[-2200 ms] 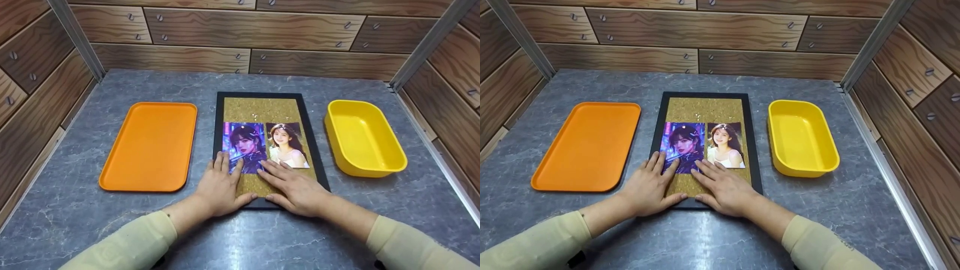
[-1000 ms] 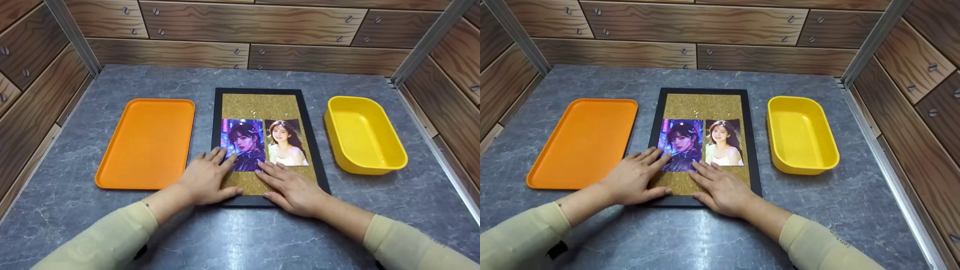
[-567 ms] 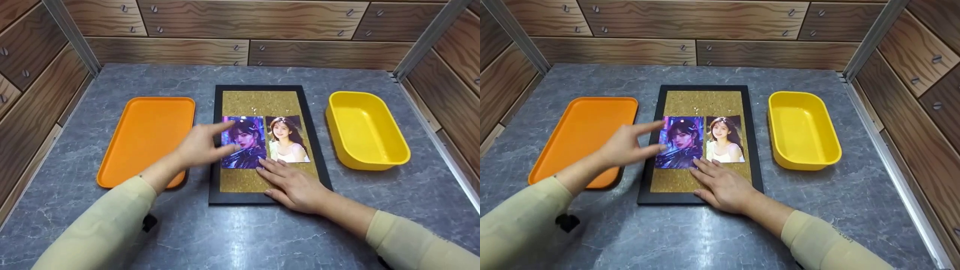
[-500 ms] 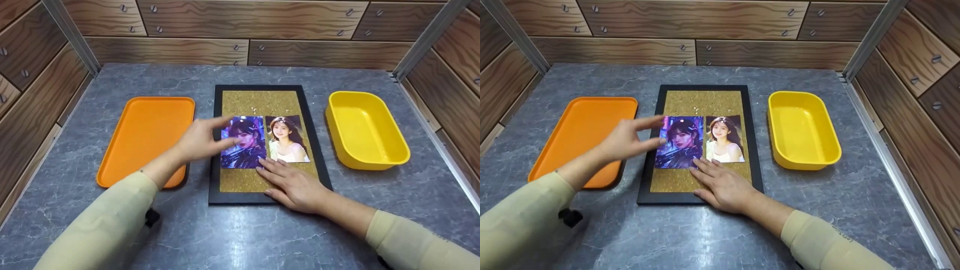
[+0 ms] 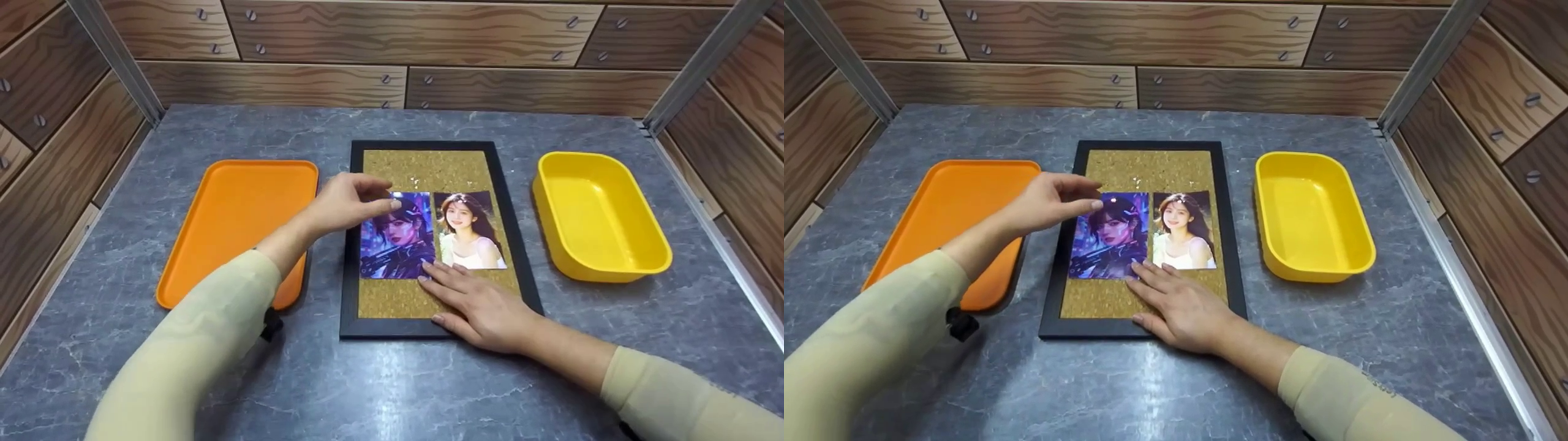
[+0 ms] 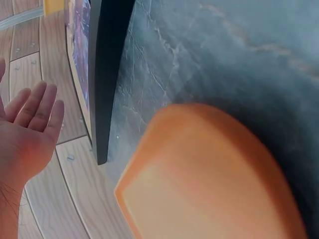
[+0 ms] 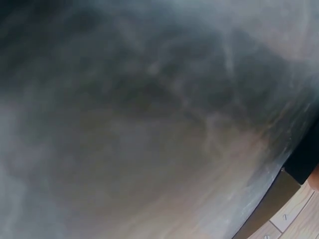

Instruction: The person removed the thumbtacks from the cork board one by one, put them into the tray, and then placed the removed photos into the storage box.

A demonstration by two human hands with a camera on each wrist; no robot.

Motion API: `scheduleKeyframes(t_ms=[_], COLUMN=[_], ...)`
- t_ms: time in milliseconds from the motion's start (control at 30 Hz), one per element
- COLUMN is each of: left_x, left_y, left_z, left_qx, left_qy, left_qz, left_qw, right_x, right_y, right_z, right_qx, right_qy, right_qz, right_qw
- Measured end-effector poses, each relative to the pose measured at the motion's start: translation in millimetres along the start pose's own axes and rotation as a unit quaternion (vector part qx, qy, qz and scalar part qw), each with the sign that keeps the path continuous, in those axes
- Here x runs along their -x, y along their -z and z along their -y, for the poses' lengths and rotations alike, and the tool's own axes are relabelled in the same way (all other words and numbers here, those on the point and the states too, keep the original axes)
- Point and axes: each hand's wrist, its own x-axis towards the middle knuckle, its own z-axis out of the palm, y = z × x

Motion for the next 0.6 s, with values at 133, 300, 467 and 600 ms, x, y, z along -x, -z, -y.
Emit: scheduleKeyframes(t_ms=[133,300,467,600], left_x=[-11.1,-23.7,-37.6,-47.9], left_y=[-1.0,0.2,5.7,9.2], left_z=[6.1,17.1,24.3,28.4], left_qx=[0.023,0.056,0.079,0.098], left_qy=[0.011,0.035,0.048,0.055], left_qz=[0.016,0.032,0.047,0.064], left_qw=[0.9995,0.9973,0.9946,0.9916], right_x=[-0.5,-1.0,-1.4,-1.7], right_y=[0.1,-0.8,-0.3,0.3], right_z=[-0.5,-0.1,-1.0,-0.9], right_qx=[-0.002,0.000,0.001,-0.005], right_qy=[0.001,0.001,-0.005,-0.011], right_qz=[0.002,0.001,0.001,0.006], right_qw=[1.0000,1.0000,1.0000,0.9999])
